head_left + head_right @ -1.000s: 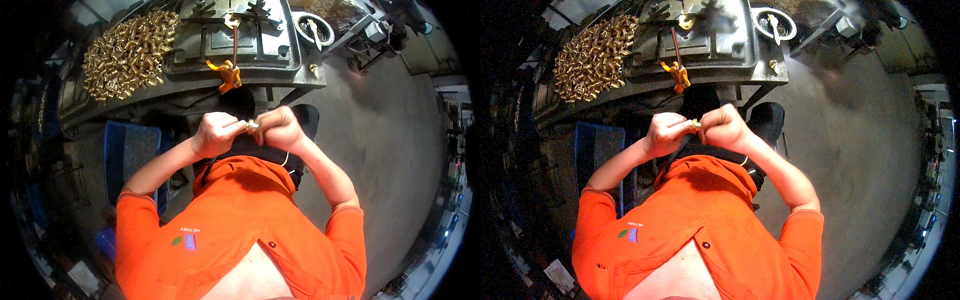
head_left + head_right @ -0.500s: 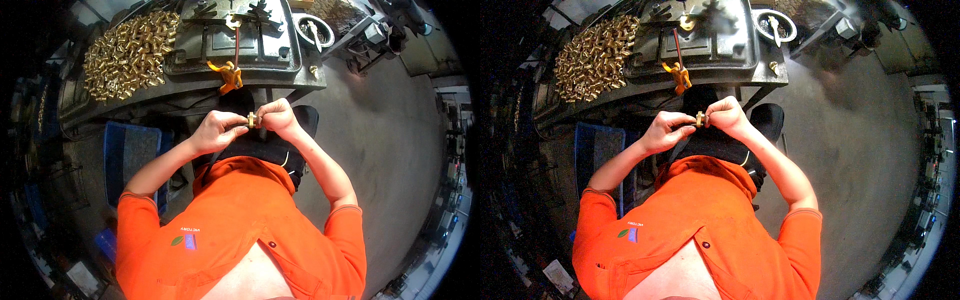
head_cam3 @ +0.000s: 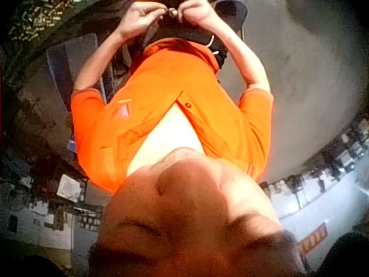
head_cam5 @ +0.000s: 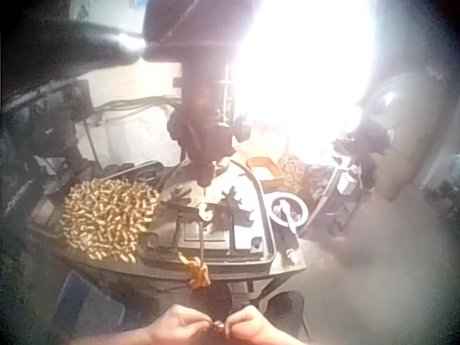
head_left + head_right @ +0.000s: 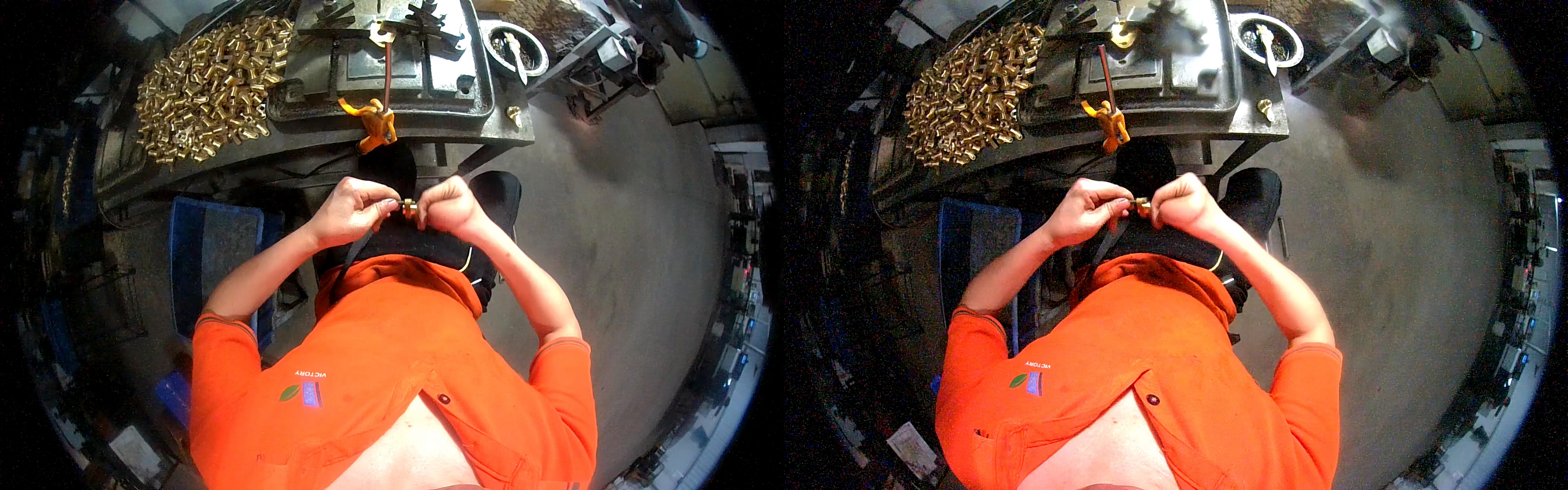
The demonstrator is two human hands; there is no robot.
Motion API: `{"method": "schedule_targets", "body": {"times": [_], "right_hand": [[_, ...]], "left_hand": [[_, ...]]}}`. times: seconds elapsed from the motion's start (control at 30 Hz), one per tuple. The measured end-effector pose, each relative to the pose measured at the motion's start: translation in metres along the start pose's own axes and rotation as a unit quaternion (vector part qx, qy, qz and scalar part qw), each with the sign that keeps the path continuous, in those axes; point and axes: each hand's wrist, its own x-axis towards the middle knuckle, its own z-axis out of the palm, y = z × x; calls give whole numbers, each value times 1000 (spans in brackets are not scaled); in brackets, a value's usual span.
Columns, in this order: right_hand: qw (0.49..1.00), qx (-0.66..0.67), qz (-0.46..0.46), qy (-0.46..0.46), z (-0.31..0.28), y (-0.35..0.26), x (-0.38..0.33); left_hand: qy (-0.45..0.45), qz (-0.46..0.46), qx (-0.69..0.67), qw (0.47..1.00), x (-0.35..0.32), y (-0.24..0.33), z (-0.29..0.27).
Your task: The person walks to a workbench and repeatedly picks up small brass components, inserts a pin, and uses a screwdriver to tighten or adjust them. The person places the finished components into a blue bin.
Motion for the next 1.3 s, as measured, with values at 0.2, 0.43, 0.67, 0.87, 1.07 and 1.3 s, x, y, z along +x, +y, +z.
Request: {"method": "schedule_targets", "body": {"times": [0.2,0.43,0.67,0.87,1.07,1.3], "right_hand": [[993,99,-52,-34,-3,-31,-7],[994,37,104,-22,3,0,2],[987,118,108,9,6,-20,-5],[955,273,116,-17,-6,-18,-3],[996,76,27,-44,-9,-43,-7],[990,44,90,-100,3,-26,-10]], "left_hand": [[48,211,218,952,-1,1,3],[53,249,253,933,-1,9,3],[73,265,300,914,1,12,-1],[60,272,297,913,-2,11,5],[36,273,312,909,-2,7,1],[55,270,269,923,-3,14,-1]]}}
